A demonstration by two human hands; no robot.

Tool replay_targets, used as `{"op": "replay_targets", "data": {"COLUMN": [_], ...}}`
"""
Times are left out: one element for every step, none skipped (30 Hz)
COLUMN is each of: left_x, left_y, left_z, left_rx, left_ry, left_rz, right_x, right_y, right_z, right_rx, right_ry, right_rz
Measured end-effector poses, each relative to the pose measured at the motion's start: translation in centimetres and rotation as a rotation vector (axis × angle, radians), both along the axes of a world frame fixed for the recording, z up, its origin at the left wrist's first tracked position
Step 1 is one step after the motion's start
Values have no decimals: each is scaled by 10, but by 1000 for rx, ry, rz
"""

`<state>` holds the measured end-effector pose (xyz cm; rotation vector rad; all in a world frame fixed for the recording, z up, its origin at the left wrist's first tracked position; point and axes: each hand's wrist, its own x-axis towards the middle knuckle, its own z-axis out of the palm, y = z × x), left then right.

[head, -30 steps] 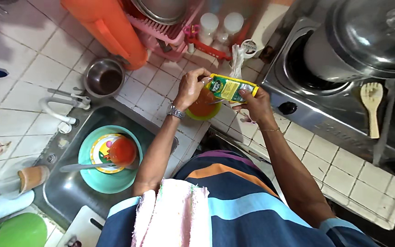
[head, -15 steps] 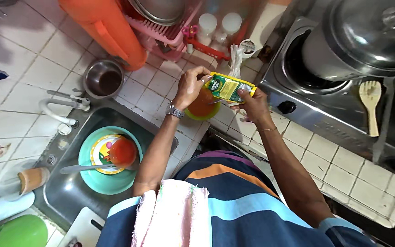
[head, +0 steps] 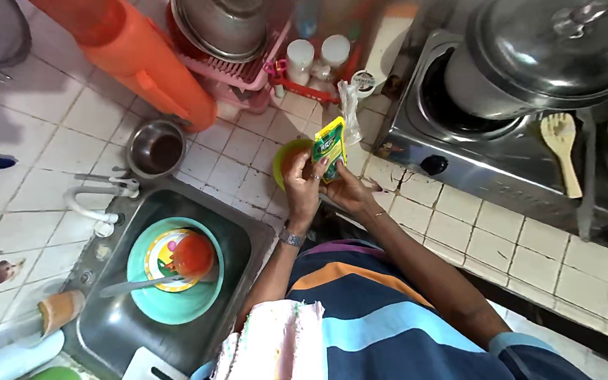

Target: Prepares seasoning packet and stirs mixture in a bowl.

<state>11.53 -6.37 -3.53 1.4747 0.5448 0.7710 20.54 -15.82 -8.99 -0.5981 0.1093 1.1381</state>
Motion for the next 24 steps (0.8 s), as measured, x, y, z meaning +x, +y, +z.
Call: {"op": "replay_targets", "data": {"left_x": [1,2,2,1,1,1,0,0,-2,-4,-6,-9,-11,-13,-13,-13,-13,-12,-11,-12,-12,-13,-14,-15], "left_y": [1,2,4,4,4,3,2,1,1,1,3,4,5,5,5,3,2,0,-2,-4,-6,-7,-7,-8], "left_z": [0,1,1,0,0,-1,0,0,2,3,4,4,5,6,7,7,9,10,11,12,13,14,15,14], "left_rx": [6,-17,-57,-102,-152,-207,-248,-270,-270,-260,-236,-201,-175,-161,-147,-130,-115,-103,-95,-92,-91,-84,-68,-44], "left_ry": [-30,-49,-53,-46,-40,-43,-50,-58,-63,-64,-63,-57,-51,-43,-33,-20,-7,0,2,-2,-11,-23,-28,-33], "left_rz": [36,61,68,69,73,85,92,101,106,107,108,106,100,91,77,62,49,39,35,34,35,38,43,49], "right_x": [-3,-6,-9,-12,-14,-16,-17,-15,-11,-4,5,13,20,25,29,31,32,33,33,33,33,33,32,30], "right_y": [2,3,4,4,4,4,2,-2,-8,-15,-23,-29,-35,-37,-38,-36,-31,-26,-21,-18,-16,-16,-16,-17], "right_z": [0,0,1,1,3,4,6,7,7,9,12,19,29,43,60,75,87,93,95,93,90,88,87,86], "right_rx": [17,25,29,31,28,20,5,-21,-59,-129,-233,-322,-364,-378,-358,-329,-304,-305,-334,-370,-389,-394,-384,-372], "right_ry": [20,48,75,108,127,127,93,5,-153,-369,-595,-832,-1069,-1287,-1487,-1669,-1816,-1933,-2018,-2059,-2058,-2035,-2000,-1965], "right_rz": [9,6,0,-10,-8,2,17,32,41,28,-33,-124,-230,-321,-378,-394,-371,-314,-240,-168,-118,-85,-62,-39]}}
